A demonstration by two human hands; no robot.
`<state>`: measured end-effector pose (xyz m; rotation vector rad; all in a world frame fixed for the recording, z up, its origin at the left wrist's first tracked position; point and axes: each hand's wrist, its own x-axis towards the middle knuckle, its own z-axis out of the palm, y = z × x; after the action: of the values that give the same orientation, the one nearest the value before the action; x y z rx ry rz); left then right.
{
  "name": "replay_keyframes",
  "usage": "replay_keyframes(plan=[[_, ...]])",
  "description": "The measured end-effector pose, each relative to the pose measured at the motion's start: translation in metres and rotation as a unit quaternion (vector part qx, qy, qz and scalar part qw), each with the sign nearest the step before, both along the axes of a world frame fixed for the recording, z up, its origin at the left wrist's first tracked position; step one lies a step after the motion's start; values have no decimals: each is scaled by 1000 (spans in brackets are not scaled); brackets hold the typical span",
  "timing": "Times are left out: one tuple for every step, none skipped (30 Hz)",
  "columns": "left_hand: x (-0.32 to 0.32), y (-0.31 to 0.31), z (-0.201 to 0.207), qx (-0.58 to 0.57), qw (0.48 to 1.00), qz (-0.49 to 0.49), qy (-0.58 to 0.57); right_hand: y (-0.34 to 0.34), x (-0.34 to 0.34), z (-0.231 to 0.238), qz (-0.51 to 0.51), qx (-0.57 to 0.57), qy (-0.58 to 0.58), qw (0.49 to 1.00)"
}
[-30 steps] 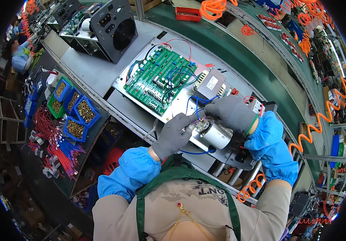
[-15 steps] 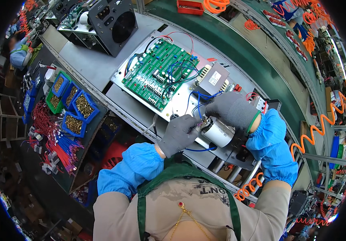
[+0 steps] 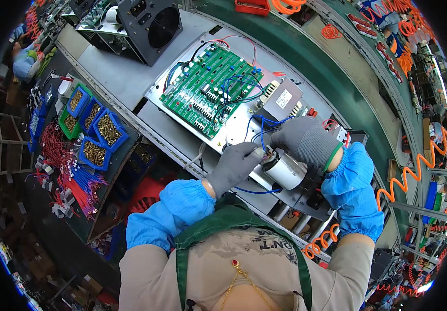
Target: The person assembles an electronic device on a factory workbench. They use a pneumatic screwdriver to secure components, a red-handled tool to strip wire ends, and a wrench to tighten connections. The person handles various colored wires and circuit boards throughout the process.
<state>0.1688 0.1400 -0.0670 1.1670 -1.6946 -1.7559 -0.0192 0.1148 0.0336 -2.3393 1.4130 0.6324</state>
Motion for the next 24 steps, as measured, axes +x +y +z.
replay_keyframes(plan=[[-5,-3,12,27,999,10,-22,0,-1,-1,4,-6,0,1000],[-10,-3,19,54,997,20,-43,1,-1,-2,7,-13,-1,1000],[-13,-2,14,61,997,31,-25,0,-1,0,5,-8,0,1000],[-17,-1,7,68,997,41,-7,0,1,3,3,-4,1,1000],[-18,0,2,74,996,51,11,0,2,4,0,-1,1,1000],[-18,1,0,90,994,54,34,0,2,4,3,-1,3,1000],[-17,2,0,106,991,55,55,0,1,3,4,-2,4,1000],[-16,2,1,122,988,56,77,0,0,3,6,-2,5,1000],[-16,3,4,159,981,64,86,-1,0,3,3,4,5,1000],[-15,4,8,197,973,71,96,-2,1,3,0,11,6,1000],[-15,5,10,235,963,79,105,-2,2,4,-3,18,7,1000],[-17,6,6,194,973,83,98,-1,2,4,3,11,10,1000],[-21,7,0,153,980,86,90,0,2,5,9,4,12,1000],[-23,8,-4,111,986,90,83,0,2,5,16,-3,15,1000],[-23,8,-5,101,988,89,70,1,1,3,20,-7,9,1000],[-23,7,-5,89,990,90,58,0,0,0,25,-11,3,1000],[-22,7,-4,78,992,91,45,0,-1,-2,31,-16,-2,999],[-22,7,-3,61,994,83,25,0,0,-1,29,-11,2,1000],[-21,6,-2,43,996,74,5,0,1,1,28,-7,7,1000],[-21,5,-1,25,997,65,-16,-1,2,2,26,-4,11,1000],[-21,6,-1,32,997,71,-2,-1,1,2,27,-6,10,1000],[-21,9,-1,39,996,76,12,0,1,2,27,-7,8,1000],[-21,10,-2,47,995,80,26,1,0,2,27,-9,6,1000],[-22,9,-3,76,992,90,42,1,0,3,30,-11,4,999]])
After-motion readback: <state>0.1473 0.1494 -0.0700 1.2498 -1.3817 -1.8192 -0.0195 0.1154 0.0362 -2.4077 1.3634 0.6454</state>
